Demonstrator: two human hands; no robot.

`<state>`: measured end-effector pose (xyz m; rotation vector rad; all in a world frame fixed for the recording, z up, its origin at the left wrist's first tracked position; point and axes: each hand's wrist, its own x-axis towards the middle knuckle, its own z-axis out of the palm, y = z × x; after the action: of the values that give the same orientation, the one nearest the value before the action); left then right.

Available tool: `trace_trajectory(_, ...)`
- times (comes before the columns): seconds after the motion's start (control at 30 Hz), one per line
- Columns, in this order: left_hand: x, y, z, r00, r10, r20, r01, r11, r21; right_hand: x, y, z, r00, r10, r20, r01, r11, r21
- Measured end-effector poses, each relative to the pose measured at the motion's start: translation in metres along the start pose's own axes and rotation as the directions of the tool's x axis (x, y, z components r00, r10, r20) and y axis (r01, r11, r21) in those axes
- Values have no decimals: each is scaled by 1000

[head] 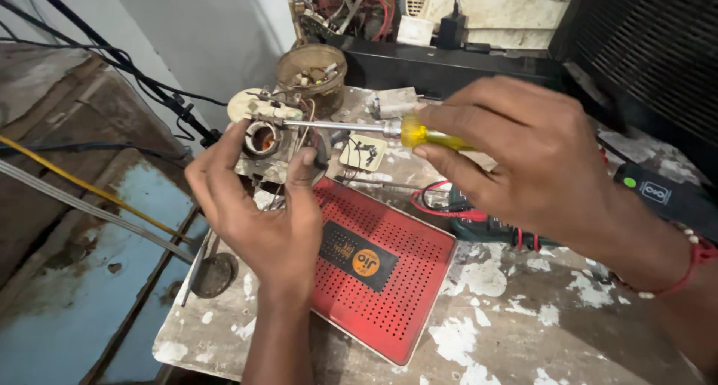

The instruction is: The person tests a disassembled electric fan motor with a multimeter, then uses a screwdriver to unscrew and open the motor housing. They brush dust off the motor windings and housing with a toothbrush, then reassemble the parts and continue working on the unit with the screwdriver on the workbench.

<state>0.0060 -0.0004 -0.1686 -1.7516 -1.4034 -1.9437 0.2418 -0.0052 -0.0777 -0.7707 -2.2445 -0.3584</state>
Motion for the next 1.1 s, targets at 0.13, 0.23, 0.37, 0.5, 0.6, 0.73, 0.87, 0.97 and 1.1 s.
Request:
trace_trajectory(0.13, 2, 2, -3, 999, -34, -25, 32, 997, -77, 0, -7, 7, 936, 321, 146, -350, 898, 269)
trace_trajectory(0.23, 4, 3, -3, 999, -43, -34, 40, 995, -90, 1, -9, 13, 711, 558, 428, -702, 530, 476)
trace_trajectory(0.37, 6, 4, -5, 997, -58, -50, 55, 996, -71, 5, -6, 18, 618, 563, 548, -785, 469, 404)
trace_trajectory(0.5, 6, 7, -10, 986, -138, -88, 132, 988, -78, 3, -12, 26, 694, 521, 497, -720, 505, 476)
trace_trajectory(0.6, 10, 7, -15, 980, -166, -114, 157, 984, -78, -2, -22, 29, 825, 409, 390, -564, 633, 530)
trace_trajectory(0.73, 16, 8, -22, 981, -125, -150, 119, 992, -53, 0, -36, 22, 799, 453, 395, -592, 710, 382)
trace_trajectory(0.87, 21, 17, -31, 975, -149, -165, 136, 987, -86, 7, -50, 1, 855, 429, 291, -518, 709, 478)
trace_trajectory(0.97, 21, 26, -35, 975, -129, -181, 118, 991, -69, 11, -59, -19, 914, 380, 144, -406, 873, 271)
trace_trajectory(1.1, 17, 34, -34, 970, -125, -208, 117, 992, -49, 11, -71, -28, 947, 315, 67, -322, 926, 198)
